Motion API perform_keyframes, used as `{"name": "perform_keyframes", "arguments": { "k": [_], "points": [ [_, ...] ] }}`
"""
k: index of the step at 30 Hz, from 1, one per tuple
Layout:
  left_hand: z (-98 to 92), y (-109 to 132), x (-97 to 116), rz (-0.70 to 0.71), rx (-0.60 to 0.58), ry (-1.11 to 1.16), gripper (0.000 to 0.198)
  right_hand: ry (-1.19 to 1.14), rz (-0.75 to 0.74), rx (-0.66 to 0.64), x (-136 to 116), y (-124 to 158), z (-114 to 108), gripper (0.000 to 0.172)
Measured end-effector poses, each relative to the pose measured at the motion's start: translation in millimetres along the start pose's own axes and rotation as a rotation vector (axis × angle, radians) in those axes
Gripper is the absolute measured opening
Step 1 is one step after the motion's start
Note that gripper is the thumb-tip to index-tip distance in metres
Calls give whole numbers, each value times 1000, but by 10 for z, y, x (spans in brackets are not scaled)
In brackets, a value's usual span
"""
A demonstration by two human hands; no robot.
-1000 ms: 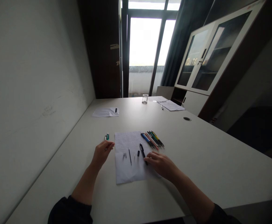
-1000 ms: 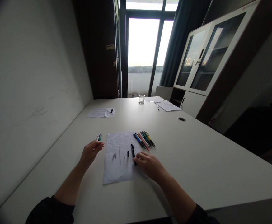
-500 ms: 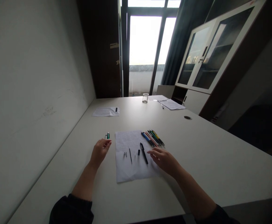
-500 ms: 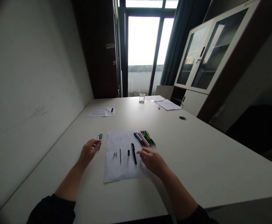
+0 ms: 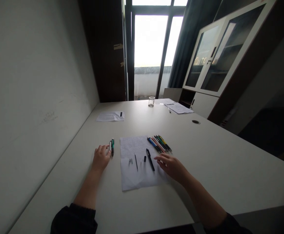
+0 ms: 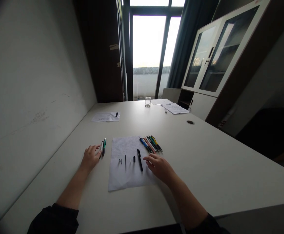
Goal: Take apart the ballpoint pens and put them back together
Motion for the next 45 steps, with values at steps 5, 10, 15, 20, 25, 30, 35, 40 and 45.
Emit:
{"name": "perform_keyframes", "arguments": {
  "k": [5,10,15,20,25,30,35,40,45],
  "points": [
    [110,16,-126,-68,-24,-14,22,-18,10,13,5,10,-16,23],
    [151,14,-146,-102,-56,-6,24,-26,19,16,10,8,-6,22],
    [138,7,-118,-106,-84,17,26,-34,7,9,-13,0,3,23],
    [130,6,-103,-104,-98,21,26,-34,-5,19,-33,-5,-11,22],
    [128,5,-98,-107,-109,23,24,-46,-12,22,-66,-9,-26,22],
    [108,7,-74,-101,-113,25,23,-47,-9,17,-60,-10,-19,22],
    [95,10,-45,-88,-117,24,25,-46,-15,19,-73,-13,7,22],
    [89,10,-26,-76,-120,20,26,-12,-42,-12,-158,-27,87,22],
    [75,12,-16,-75,-119,15,26,23,-89,-74,-235,-46,202,21]
  ]
}}
Point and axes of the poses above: each hand's wrist, its own y-axis away from the middle knuckle, its own z-axis out of the palm, x = y × z, the point moved 6 cm from there along -y, towards the middle knuckle, and after that the axes turned 9 degrees about -y, right-handed, at the moved point
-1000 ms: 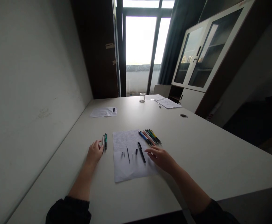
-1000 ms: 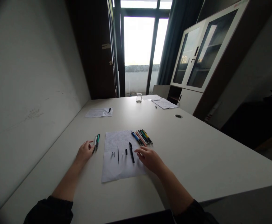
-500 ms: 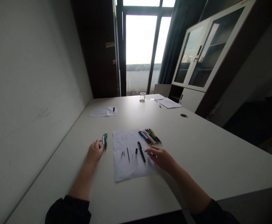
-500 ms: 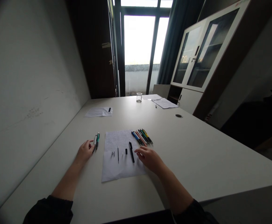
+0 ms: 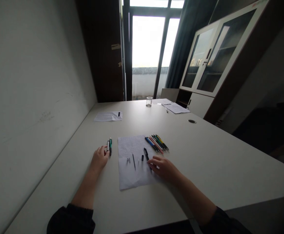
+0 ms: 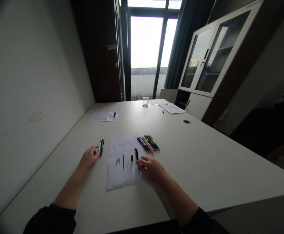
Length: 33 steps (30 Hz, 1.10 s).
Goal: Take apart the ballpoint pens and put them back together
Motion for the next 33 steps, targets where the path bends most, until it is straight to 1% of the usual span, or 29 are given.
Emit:
{"name": "perform_keyframes", "arguments": {
  "k": [4,10,15,22,25,27,30,33],
  "points": [
    [-5,1,7,5,0,-4,25,7,10,-16,-17,-13,30,19],
    [-7,3,13,18,2,-7,24,43,148,-39,48,3,21,16],
    [-14,6,19,24,6,-5,24,54,226,-71,70,2,28,22],
    [-21,4,24,33,20,-13,24,43,246,-90,99,1,38,29],
    [-31,-3,31,34,40,-26,23,7,256,-62,147,6,33,31],
    [-56,-7,41,34,60,-37,23,-20,261,-19,181,9,13,31],
    [-137,-10,76,38,95,-52,22,-66,252,88,208,15,-50,28],
    [-280,-3,162,63,157,-56,21,-131,234,196,192,23,-119,22]
  ]
}}
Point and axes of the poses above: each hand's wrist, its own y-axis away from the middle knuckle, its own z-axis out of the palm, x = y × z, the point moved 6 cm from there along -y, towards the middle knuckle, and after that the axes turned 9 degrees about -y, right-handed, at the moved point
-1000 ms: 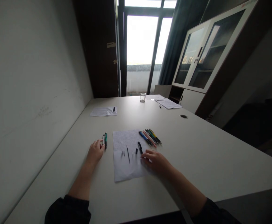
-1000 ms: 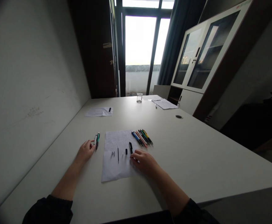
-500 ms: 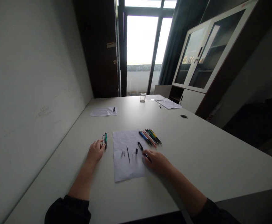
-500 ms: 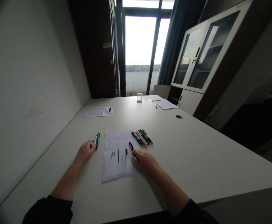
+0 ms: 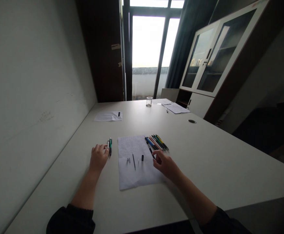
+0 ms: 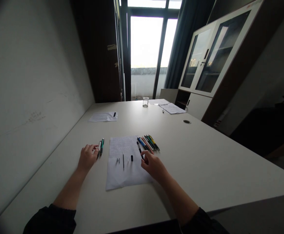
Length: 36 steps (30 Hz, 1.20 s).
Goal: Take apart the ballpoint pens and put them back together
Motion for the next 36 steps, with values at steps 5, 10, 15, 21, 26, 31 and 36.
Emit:
{"name": "perform_keyframes", "arguments": {
  "k": [5,10,15,21,26,31,36],
  "points": [
    [-238,14,296,99,51,94,24,-93,-119,57,-134,21,-13,18],
    [-368,128,828,378,-29,233,42,-98,-239,29,-284,42,57,9],
    [-421,230,1167,557,-46,217,55,-105,-303,-78,-461,38,129,4],
    [-353,302,1237,674,-60,256,33,-116,-403,-87,-577,16,150,5],
    [-354,328,1284,705,-117,310,28,-168,-397,-89,-562,16,179,4],
    [-415,332,1340,732,-126,364,29,-247,-406,-29,-593,12,149,7],
    [-428,306,1317,685,-127,383,18,-233,-374,-26,-567,-40,112,3]
  ]
}}
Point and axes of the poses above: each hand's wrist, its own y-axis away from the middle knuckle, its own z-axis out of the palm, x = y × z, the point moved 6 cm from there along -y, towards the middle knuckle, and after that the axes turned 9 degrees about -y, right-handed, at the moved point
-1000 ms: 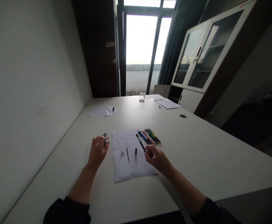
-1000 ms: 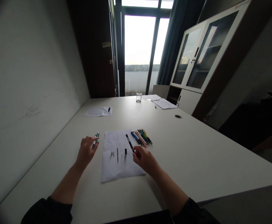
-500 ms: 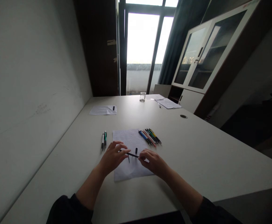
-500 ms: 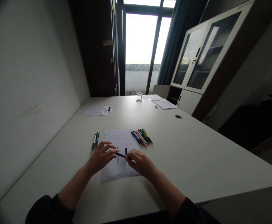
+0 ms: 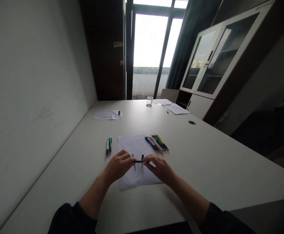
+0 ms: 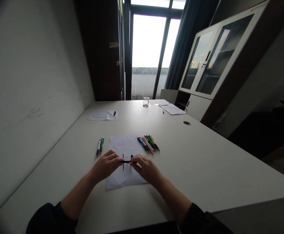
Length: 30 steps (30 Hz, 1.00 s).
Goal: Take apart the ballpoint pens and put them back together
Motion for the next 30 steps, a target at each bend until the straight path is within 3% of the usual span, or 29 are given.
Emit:
{"name": "perform_keyframes", "arguments": {
  "k": [3,6,10,14,19,25,30],
  "points": [
    [-19,29,-89,-72,21,21,16,82,71,-22,103,-86,-102,18],
    [-24,78,-219,-158,41,65,16,181,104,-92,219,-218,-186,20],
    [-16,128,-362,-239,67,108,18,222,108,-254,333,-342,-127,26],
    [-22,137,-422,-272,87,117,23,196,141,-312,395,-341,-3,17],
    [-15,144,-426,-280,82,125,35,94,162,-219,429,-300,-28,13],
    [32,137,-372,-257,48,166,29,-151,252,81,507,-290,-189,16],
    [23,120,-337,-240,47,190,27,-208,273,100,449,-301,-109,16]
  ]
}}
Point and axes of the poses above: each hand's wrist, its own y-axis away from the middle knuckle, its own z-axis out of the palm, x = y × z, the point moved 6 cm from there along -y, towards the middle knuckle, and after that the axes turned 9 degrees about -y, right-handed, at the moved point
